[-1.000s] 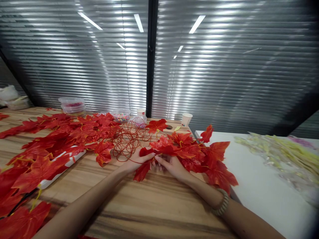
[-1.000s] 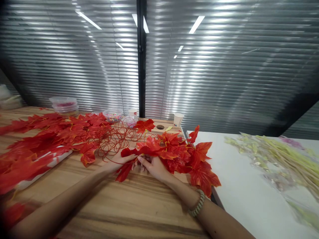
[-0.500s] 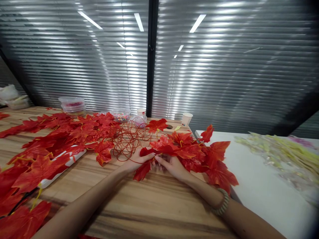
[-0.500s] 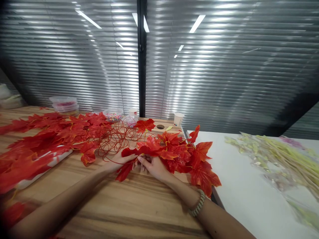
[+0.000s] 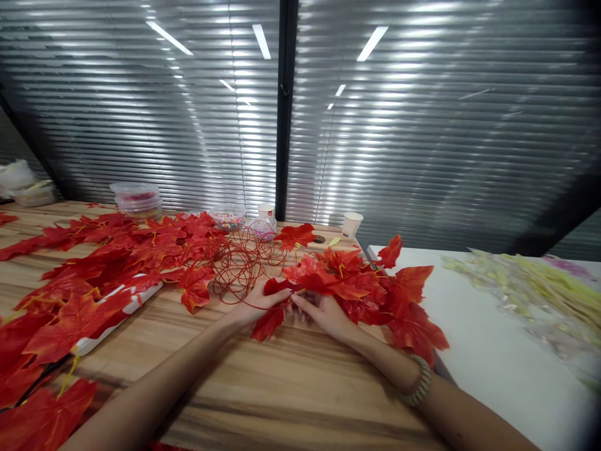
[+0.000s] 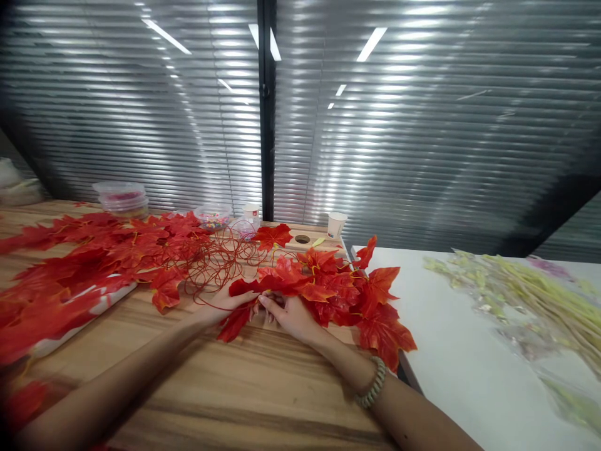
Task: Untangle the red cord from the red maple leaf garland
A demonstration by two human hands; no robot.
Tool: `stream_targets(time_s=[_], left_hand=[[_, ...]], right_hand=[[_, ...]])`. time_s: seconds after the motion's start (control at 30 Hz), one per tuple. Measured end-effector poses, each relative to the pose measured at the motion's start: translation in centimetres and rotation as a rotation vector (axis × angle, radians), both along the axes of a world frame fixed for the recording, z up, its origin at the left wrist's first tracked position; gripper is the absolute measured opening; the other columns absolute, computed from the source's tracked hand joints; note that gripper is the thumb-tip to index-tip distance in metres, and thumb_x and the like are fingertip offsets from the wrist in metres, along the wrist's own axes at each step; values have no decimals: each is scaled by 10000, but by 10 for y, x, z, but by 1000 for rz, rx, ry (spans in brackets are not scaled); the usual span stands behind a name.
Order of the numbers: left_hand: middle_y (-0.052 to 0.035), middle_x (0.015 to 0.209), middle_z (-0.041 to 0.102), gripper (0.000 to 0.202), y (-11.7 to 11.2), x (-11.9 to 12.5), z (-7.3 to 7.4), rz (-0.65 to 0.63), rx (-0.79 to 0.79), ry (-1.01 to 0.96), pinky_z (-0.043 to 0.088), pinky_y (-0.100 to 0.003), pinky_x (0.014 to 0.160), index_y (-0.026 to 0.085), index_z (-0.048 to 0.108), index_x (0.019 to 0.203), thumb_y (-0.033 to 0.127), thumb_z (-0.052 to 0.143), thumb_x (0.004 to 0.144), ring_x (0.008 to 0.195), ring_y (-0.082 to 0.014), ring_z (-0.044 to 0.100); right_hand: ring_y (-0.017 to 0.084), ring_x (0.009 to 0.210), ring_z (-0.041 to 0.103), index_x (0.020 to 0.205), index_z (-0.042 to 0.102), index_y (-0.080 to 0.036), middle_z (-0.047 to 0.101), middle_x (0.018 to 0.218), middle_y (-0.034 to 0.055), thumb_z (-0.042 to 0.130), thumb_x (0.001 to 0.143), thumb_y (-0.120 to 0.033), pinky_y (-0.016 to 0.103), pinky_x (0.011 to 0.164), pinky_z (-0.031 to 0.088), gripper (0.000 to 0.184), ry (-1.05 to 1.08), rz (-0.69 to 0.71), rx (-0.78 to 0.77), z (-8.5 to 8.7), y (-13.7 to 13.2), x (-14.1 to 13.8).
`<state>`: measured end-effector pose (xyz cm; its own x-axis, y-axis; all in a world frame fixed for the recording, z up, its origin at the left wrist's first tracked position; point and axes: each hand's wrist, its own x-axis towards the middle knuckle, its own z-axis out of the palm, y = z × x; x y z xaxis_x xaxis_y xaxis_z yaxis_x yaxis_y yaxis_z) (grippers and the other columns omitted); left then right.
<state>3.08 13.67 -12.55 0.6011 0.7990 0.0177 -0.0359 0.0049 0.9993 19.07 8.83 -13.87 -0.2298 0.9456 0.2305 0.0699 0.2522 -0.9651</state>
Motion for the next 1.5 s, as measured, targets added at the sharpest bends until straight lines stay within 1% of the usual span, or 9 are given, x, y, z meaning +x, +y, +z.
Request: stream_targets(time_s=[0.17,0.33,0.43,0.57,0.73,0.93,1.23,1.37,1.5], left_hand=[[-40,610,613,258,-1,0,1,-14,-38,0,439,-206,495,107,600,718,356,661,695,507,-108,556],[-37,626,608,273,-1,0,-1,-29,-87,-43,445,-204,503,107,617,840,344,652,709,524,-106,561],[-32,624,608,244,-1,0,-1,-46,-68,-78,448,-201,519,113,619,812,333,651,713,540,-105,562],[-30,598,613,245,-5,1,8,-54,-66,-58,440,-203,497,112,617,781,342,656,705,511,-105,554],[-20,580,620,248,-8,2,16,2,-72,-44,435,-203,491,115,612,752,351,661,697,489,-99,554],[-14,585,613,273,-4,2,11,32,-64,-60,435,-214,484,111,599,775,352,678,675,479,-100,547],[-1,557,600,262,-4,3,14,-29,-61,-34,425,-198,467,124,588,751,367,661,691,465,-97,549],[-24,584,625,290,-4,3,12,-18,-33,9,423,-196,459,115,608,718,400,655,688,464,-99,556],[-39,603,639,325,-1,2,9,-24,-4,-1,421,-186,454,107,615,774,420,651,692,476,-103,567]], right_hand=[[99,539,460,742,551,-161,570,675,16,525,774,-508,230,510,383,349,12,1,3,-1,0,0],[99,548,469,748,552,-162,578,687,18,512,783,-508,228,511,390,350,5,-2,14,0,0,-1],[104,556,478,735,551,-169,579,688,18,499,796,-498,231,515,393,340,1,-7,39,1,0,-1],[113,568,494,747,549,-169,584,696,24,509,785,-509,236,509,404,345,6,-27,32,1,0,-1],[107,550,491,791,561,-169,587,714,21,555,725,-550,238,506,415,387,68,-60,-22,-3,0,-2],[98,531,483,813,562,-173,588,730,19,565,706,-563,239,505,421,405,71,-78,-43,-5,0,-2],[154,648,556,799,546,-181,605,739,37,503,792,-481,276,572,442,303,-25,-83,78,0,-2,-1],[153,609,553,769,533,-191,602,699,29,496,783,-512,278,544,440,323,-42,-106,70,-1,-2,-1],[162,616,563,782,536,-196,606,704,29,493,776,-528,282,540,439,335,-46,-114,77,0,-2,-1]])
